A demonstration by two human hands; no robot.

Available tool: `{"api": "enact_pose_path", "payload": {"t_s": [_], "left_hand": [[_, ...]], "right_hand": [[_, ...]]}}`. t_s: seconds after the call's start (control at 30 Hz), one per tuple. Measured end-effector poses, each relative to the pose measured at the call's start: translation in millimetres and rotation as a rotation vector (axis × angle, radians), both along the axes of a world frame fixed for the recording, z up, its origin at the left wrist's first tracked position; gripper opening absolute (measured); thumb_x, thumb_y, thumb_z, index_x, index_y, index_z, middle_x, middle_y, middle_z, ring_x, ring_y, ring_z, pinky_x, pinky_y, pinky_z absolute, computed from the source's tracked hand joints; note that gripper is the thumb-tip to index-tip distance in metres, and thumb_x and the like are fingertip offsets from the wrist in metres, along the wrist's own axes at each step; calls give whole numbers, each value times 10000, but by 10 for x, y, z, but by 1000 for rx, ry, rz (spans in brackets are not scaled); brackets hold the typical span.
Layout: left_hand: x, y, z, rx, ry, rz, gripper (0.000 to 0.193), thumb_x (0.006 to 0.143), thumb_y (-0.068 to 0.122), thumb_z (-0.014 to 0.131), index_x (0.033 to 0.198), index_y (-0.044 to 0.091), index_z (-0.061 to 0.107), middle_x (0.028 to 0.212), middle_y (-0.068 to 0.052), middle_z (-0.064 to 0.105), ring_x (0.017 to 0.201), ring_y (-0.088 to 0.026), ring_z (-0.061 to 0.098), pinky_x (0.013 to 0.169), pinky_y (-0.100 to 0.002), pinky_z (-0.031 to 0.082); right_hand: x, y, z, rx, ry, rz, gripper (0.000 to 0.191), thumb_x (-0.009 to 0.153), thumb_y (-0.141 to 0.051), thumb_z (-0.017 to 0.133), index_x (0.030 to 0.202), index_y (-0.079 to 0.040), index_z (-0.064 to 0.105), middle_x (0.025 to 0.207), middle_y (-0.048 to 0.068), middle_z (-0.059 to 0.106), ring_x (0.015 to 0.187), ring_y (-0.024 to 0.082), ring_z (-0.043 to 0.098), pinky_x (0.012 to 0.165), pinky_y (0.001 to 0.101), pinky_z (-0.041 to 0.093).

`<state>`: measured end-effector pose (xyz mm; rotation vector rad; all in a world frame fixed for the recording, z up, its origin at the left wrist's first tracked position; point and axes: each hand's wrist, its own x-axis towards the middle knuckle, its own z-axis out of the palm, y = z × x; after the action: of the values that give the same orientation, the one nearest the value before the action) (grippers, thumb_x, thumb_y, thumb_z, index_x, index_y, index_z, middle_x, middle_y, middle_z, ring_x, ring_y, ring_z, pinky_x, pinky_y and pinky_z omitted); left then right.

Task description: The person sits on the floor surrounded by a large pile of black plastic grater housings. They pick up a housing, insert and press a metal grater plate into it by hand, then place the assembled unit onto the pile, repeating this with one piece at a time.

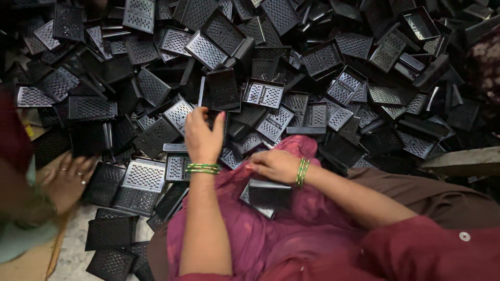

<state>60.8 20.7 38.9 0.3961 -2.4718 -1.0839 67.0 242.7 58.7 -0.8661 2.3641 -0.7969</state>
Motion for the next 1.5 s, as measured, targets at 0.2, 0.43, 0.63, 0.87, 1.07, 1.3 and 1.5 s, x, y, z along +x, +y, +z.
{"api": "enact_pose_path", "payload": {"t_s": [0.2, 0.43, 0.63, 0.87, 1.07, 1.3, 1.5], "left_hand": [[24, 17, -141, -218, -49, -83, 695, 745, 223, 881, 1299, -14, 534, 1224, -224, 561, 1152, -428, 528, 998, -489, 445], [-14, -49, 43, -319, -228, 89, 741, 577, 285, 968, 1124, 26, 539, 1139, -189, 553, 1106, -397, 545, 911, -489, 470], [-64, -65, 34, -318, -315, 121, 814, 534, 398, 993, 1097, 40, 525, 1097, -164, 570, 1061, -376, 575, 877, -494, 501], [-45, -37, -62, -366, -350, 80, 851, 469, 437, 988, 1079, 37, 551, 1115, -173, 574, 1087, -372, 564, 901, -491, 478], [-31, -134, -200, -468, -229, 61, 320, 683, 224, 858, 920, 102, 681, 1045, -116, 649, 1057, -330, 620, 919, -497, 472], [-27, -299, -16, 430, -108, -51, 277, 908, 214, 776, 1100, 48, 665, 999, -103, 759, 899, -247, 697, 796, -385, 550], [8, -298, 161, 1388, 146, -262, 263, 1015, 201, 630, 1214, 28, 630, 1122, -35, 720, 981, -124, 685, 867, -306, 563]], "right_hand": [[-800, -248, -104, -208, 288, -412, 329, 918, -315, 713, 1124, -68, 649, 973, 122, 678, 875, 299, 699, 798, 418, 555], [-2110, -603, -337, -245, 821, -549, 864, 753, -293, 928, 1415, -27, 441, 1312, 206, 569, 1197, 425, 520, 1010, 476, 448], [-2252, -740, -513, -191, 705, -613, 958, 693, -304, 955, 1454, -78, 420, 1351, 148, 573, 1223, 384, 527, 1044, 468, 449], [-2212, -504, -360, -560, 614, -695, 746, 670, -288, 1004, 1259, -68, 603, 1171, 86, 632, 973, 220, 614, 811, 333, 552], [-1970, 125, -276, -1245, -80, -755, 507, 828, -198, 905, 1220, -62, 614, 1082, 18, 706, 960, 120, 674, 867, 273, 570], [-1187, 579, -281, -823, 91, -744, 616, 827, -308, 875, 1282, -31, 567, 1077, 30, 643, 955, 139, 622, 840, 293, 540], [-885, -103, 53, -401, 890, -566, 765, 946, -503, 757, 1478, -50, 444, 1420, 151, 509, 1318, 318, 504, 1146, 426, 438]]}}
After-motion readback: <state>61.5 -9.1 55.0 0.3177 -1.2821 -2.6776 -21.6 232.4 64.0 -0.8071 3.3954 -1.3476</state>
